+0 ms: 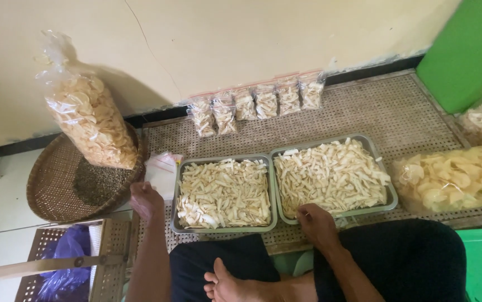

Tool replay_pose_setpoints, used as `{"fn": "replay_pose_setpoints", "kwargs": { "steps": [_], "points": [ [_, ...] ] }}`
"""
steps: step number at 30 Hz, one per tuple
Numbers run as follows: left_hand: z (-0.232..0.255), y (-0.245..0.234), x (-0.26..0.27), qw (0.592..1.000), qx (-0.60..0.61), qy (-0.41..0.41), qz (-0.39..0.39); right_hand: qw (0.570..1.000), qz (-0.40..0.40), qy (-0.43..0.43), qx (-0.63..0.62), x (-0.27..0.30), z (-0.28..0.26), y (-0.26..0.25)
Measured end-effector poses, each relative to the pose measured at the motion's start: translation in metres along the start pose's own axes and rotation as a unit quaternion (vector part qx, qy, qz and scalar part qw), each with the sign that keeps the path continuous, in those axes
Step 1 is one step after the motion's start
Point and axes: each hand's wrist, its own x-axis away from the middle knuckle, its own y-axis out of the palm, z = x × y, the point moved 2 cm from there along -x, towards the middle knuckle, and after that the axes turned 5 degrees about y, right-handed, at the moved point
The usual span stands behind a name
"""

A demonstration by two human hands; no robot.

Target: The person picks up snack pieces from metal trays and places them into small plastic bags by hand.

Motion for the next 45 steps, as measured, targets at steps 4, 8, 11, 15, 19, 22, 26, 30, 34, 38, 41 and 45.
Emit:
{"fn": "replay_pose_setpoints", "kwargs": {
  "steps": [4,8,11,15,19,22,26,30,34,38,41,45],
  "points": [
    [-0.008,0.004,0.002,1.0,0.0,-0.007,0.007,0.999,-0.024,0.02,0.007,0.002,-0.013,-0.009],
    [-0.017,0.009,0.0,0.981,-0.091,0.138,0.098,1.0,-0.026,0.003,-0.014,0.004,-0.029,-0.018],
    [-0.018,0.007,-0.003,0.963,-0.127,0.195,0.139,0.999,-0.034,0.023,-0.009,0.005,-0.041,-0.024],
    [0.004,-0.008,-0.005,0.973,-0.085,0.194,0.088,0.994,-0.061,0.096,0.002,0.005,-0.054,-0.031],
    [-0.001,-0.001,-0.012,0.975,-0.062,0.196,0.086,0.991,-0.076,0.105,-0.007,0.007,-0.061,-0.037],
    [0.009,-0.005,-0.008,0.986,-0.053,0.144,0.067,0.993,-0.069,0.091,-0.009,0.008,-0.06,-0.037],
    [0.028,-0.013,0.008,0.979,0.045,0.185,0.076,0.997,-0.056,0.058,-0.008,0.008,-0.063,-0.037],
    [0.069,-0.029,0.041,0.979,0.202,0.029,0.001,0.997,0.044,-0.008,-0.063,0.006,-0.034,-0.011],
    [0.133,-0.063,0.105,0.968,0.236,0.023,-0.086,0.995,0.047,-0.053,-0.063,0.006,-0.043,-0.015],
    [0.152,-0.056,0.16,0.916,0.345,-0.037,-0.2,0.988,0.059,-0.093,-0.112,0.014,-0.11,-0.047],
    [0.142,-0.037,0.198,0.888,0.357,-0.084,-0.276,0.984,0.05,-0.142,-0.091,0.018,-0.139,-0.059],
    [0.137,-0.026,0.234,0.856,0.349,-0.134,-0.357,0.975,0.038,-0.207,-0.071,0.015,-0.128,-0.053]
  ]
}}
